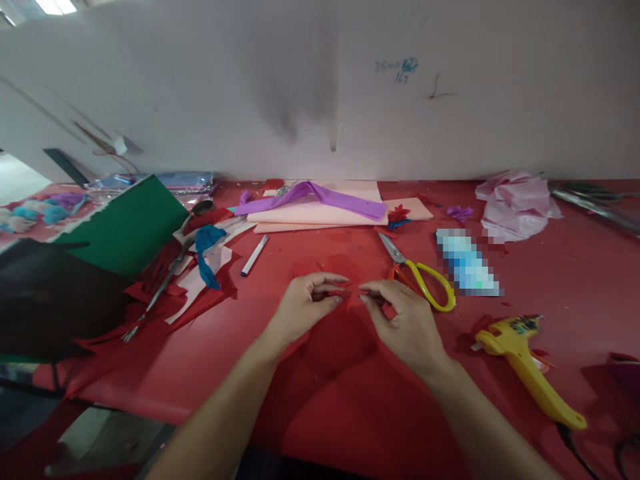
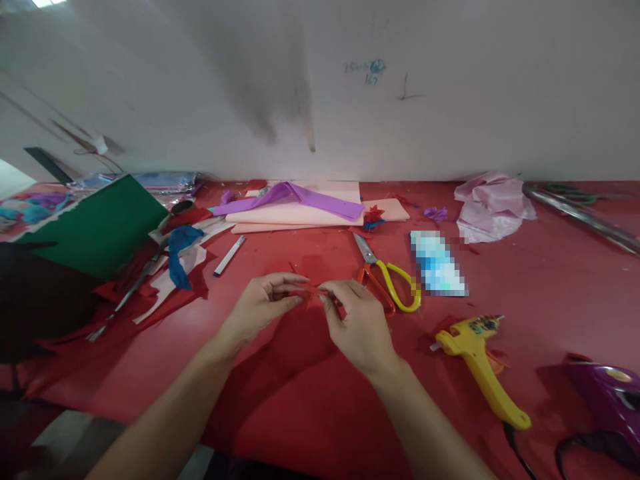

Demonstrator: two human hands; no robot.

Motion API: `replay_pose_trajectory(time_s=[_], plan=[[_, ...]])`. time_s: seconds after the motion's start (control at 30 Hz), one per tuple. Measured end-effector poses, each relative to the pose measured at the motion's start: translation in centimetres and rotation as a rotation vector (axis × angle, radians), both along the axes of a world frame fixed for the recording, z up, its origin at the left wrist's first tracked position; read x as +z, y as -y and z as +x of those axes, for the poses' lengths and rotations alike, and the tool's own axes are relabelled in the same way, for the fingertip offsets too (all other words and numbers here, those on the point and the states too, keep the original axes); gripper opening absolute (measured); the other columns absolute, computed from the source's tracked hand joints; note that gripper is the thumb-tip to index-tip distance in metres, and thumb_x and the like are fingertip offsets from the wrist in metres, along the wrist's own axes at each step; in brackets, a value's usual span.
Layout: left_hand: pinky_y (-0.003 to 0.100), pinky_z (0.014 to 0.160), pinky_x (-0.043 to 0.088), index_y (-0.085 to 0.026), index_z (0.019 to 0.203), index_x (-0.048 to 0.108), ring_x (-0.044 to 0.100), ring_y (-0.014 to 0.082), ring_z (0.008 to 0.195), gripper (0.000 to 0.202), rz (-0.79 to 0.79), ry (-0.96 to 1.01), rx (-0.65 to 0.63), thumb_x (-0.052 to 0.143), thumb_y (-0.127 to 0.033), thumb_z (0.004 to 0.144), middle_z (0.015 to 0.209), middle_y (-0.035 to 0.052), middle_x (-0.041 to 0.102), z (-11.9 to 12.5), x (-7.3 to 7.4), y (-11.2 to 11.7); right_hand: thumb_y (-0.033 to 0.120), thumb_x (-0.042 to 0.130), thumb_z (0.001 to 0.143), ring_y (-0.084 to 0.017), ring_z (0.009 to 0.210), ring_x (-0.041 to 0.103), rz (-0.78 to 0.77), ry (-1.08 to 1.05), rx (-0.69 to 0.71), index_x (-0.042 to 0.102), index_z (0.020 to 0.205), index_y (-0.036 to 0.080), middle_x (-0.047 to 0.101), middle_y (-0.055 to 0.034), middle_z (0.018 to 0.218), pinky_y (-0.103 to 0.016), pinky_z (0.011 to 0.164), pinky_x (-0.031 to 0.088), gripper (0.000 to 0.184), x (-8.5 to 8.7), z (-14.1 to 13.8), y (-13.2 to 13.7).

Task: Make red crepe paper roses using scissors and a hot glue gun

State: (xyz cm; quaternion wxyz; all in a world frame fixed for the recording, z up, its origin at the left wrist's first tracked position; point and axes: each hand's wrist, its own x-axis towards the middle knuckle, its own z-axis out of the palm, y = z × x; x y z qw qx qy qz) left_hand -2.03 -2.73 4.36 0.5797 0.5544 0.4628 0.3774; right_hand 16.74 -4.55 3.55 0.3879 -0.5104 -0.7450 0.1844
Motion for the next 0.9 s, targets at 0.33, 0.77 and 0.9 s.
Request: replay_pose_trajectory(time_s=[0.33, 0.77, 0.9], plan=[[0.027, 0.079, 0.048, -0.018, 0.103, 0.065, 0.065, 0.0146, 0.085, 0.03, -0.024, 0.08, 0.005, 0.067, -0.019, 0.073, 0.096, 0.0061, 0.071, -0.05, 0.0, 0.02, 0.018, 0.048, 0.089, -0.017, 0.079, 0.064, -0.052, -0.074, 0.086, 0.069, 0.101, 0.024, 0.069, -0.0041, 0.089, -0.03, 0.073, 0.05, 0.025, 0.32, -0.03, -0.08], [0.025, 0.074, 0.046, -0.018, 0.096, 0.067, 0.061, 0.013, 0.079, 0.025, -0.094, 0.155, 0.082, 0.07, -0.022, 0.072, 0.087, 0.0041, 0.068, 0.16, -0.13, 0.08, 0.014, 0.044, 0.089, -0.015, 0.075, 0.062, 0.0, -0.068, 0.113, 0.07, 0.104, 0.028, 0.064, -0.0034, 0.084, -0.028, 0.069, 0.051, 0.033, 0.09, -0.25, 0.0], [0.025, 0.074, 0.044, -0.017, 0.094, 0.067, 0.06, 0.0122, 0.076, 0.023, -0.129, 0.196, 0.1, 0.069, -0.021, 0.072, 0.083, 0.0037, 0.068, 0.12, 0.03, 0.04, 0.012, 0.041, 0.09, -0.016, 0.077, 0.06, 0.166, 0.099, 0.142, 0.069, 0.109, 0.024, 0.062, -0.0056, 0.084, -0.03, 0.07, 0.051, 0.036, -0.46, 0.11, -0.08]])
